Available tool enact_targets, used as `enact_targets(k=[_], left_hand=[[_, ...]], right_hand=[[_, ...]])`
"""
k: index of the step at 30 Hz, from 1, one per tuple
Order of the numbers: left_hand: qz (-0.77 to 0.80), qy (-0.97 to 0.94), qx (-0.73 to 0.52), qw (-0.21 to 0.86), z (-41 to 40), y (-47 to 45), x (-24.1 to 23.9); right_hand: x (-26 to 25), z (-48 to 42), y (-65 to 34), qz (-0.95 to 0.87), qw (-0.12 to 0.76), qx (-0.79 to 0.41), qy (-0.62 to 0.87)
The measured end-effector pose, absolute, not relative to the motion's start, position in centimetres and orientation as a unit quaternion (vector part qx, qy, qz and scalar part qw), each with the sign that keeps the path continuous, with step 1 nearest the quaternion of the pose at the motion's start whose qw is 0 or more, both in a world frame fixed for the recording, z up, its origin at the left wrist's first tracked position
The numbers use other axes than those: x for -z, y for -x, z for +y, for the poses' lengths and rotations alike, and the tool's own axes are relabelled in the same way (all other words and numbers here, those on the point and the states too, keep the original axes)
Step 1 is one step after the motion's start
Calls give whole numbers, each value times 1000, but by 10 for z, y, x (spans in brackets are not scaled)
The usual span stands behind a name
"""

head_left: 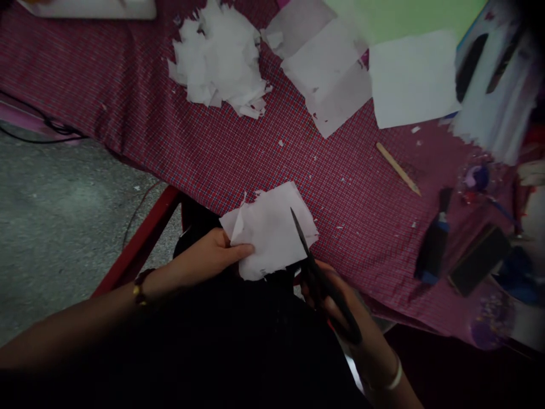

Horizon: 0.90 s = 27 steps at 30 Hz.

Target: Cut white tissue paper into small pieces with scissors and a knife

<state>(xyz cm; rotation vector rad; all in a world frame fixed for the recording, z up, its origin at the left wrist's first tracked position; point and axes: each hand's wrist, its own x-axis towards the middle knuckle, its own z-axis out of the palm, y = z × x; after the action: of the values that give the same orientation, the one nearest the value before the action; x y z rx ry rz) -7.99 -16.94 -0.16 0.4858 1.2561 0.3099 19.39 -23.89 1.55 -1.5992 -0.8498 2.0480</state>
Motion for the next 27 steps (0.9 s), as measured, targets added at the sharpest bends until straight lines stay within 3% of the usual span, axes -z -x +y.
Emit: enact_targets(k=[13, 22, 27], left_hand=[[571, -207, -153, 779, -171, 83, 7], [543, -242, -145, 791, -177, 89, 19], [510, -276, -173, 797, -181, 92, 29]], right_hand=[[-17, -236, -188, -342, 156, -675, 636], [-33, -219, -192, -354, 158, -745, 543], [-37, -206, -187, -369, 161, -720, 565]])
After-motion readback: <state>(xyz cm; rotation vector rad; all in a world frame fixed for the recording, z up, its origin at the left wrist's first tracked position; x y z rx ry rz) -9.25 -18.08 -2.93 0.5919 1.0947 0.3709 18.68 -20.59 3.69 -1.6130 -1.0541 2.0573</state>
